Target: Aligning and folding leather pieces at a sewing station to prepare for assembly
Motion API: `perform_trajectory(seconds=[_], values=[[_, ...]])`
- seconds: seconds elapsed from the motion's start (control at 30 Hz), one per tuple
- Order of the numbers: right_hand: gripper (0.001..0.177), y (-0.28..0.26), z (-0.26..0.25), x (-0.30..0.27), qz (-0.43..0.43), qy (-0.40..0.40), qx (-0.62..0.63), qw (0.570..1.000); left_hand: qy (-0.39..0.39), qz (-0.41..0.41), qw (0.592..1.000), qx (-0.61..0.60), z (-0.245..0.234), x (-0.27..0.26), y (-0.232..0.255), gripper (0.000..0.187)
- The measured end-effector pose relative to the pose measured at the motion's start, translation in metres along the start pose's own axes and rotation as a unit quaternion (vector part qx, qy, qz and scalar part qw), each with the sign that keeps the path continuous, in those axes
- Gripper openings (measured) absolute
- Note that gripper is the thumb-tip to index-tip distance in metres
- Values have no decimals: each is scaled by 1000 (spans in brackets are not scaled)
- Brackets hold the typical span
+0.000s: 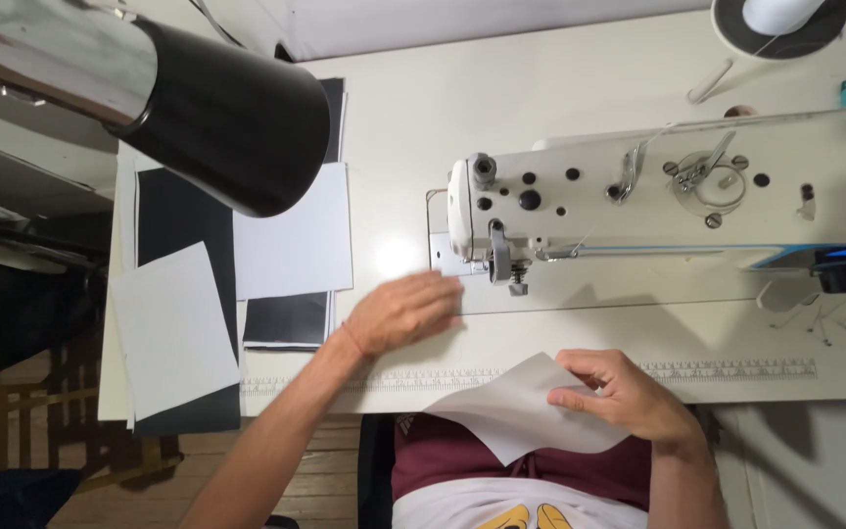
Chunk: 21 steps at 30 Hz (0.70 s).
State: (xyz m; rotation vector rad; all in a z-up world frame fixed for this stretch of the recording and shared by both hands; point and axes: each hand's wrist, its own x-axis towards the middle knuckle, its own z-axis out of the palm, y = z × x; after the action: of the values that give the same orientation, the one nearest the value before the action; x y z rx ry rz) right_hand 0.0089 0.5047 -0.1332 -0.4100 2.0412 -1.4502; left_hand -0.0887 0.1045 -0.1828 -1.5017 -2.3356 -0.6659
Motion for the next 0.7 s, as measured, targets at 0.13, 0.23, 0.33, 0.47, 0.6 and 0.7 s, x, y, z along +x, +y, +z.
perform_trajectory(seconds=[0.13,0.23,0.33,0.47,0.6,0.7], values=[[64,-6,8,-2,3,12,-7,1000,13,-22,997,68,-16,17,-50,32],[65,-12,10,-5,-4,14,-22,1000,-28,-67,983,171,-26,28,-99,56],[62,-21,15,-10,-4,18,-32,999,-72,-122,937,319,-23,32,-137,50],[25,-46,22,-2,59,80,-44,994,-93,-254,882,385,-9,26,-150,65],[43,-50,26,14,98,206,-97,969,-115,-279,951,72,33,-10,-57,30],[43,-22,29,28,105,257,-147,949,-173,-146,974,-24,-30,1,6,39]])
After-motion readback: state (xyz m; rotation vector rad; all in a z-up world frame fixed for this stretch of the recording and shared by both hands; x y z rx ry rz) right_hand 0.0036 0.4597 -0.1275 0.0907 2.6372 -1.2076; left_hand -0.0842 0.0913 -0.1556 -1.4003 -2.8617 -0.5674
